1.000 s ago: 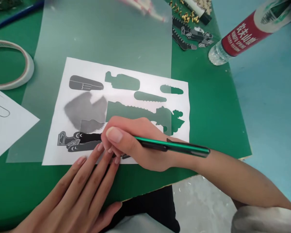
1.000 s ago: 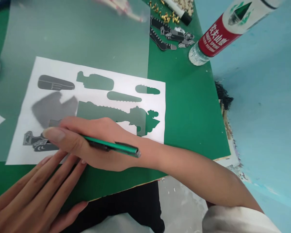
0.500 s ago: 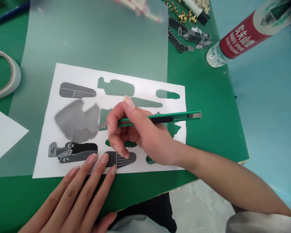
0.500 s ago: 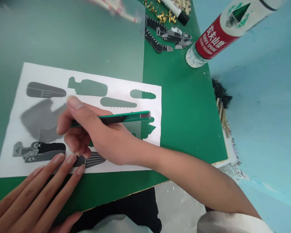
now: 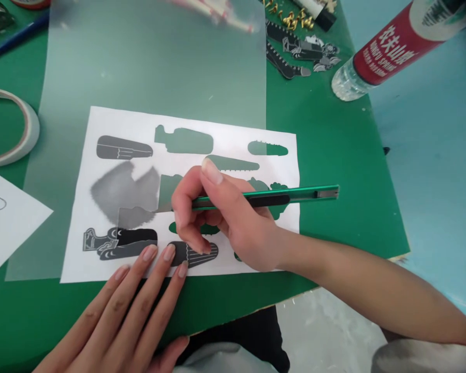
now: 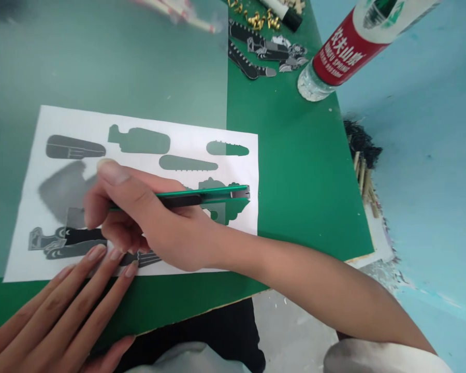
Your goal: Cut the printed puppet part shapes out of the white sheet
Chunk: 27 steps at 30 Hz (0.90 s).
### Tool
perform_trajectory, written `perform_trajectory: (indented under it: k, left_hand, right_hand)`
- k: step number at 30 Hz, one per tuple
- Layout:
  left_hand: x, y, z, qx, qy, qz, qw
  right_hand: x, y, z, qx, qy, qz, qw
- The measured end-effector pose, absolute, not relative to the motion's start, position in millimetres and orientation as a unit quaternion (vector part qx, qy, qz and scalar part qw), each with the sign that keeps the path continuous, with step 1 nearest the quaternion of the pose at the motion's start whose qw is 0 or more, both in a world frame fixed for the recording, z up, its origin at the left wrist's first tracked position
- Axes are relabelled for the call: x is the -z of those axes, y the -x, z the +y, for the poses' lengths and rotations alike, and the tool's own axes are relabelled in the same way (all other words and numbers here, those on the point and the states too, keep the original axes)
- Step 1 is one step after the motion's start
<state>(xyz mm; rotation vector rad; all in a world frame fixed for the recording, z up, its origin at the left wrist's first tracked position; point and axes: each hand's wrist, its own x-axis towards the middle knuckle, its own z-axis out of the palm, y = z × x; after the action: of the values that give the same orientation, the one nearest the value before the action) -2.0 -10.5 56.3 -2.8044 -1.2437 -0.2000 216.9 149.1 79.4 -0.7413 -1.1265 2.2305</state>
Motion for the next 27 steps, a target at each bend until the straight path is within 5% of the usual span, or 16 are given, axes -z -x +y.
perform_trajectory:
  k: [5, 9, 14, 27]
  left_hand:
    - [-60.3, -5.5, -6.6, 0.081, 0.910, -0.406, 0.023]
    - [-62.6, -8.5, -6.1, 0.067, 0.908, -0.413, 0.031]
    - [-60.3, -11.0, -6.7, 0.083, 0.904, -0.418, 0.035]
    - [-64.8, -16.4, -3.8, 0.071, 0.895, -0.438, 0.047]
  right_hand:
    - [-89.0, -220.2, 151.9, -0.795, 0.271, -0.467, 0.276]
    - [-89.8, -229.0, 162.9, -0.633, 0.292, -0.630, 0.343]
    - [-75.3, -241.6, 180.4, -0.423, 0.210, -0.853, 0.220]
    - [-77.2, -246.9, 193.4, -0.372, 0.175, -0.908, 0.081]
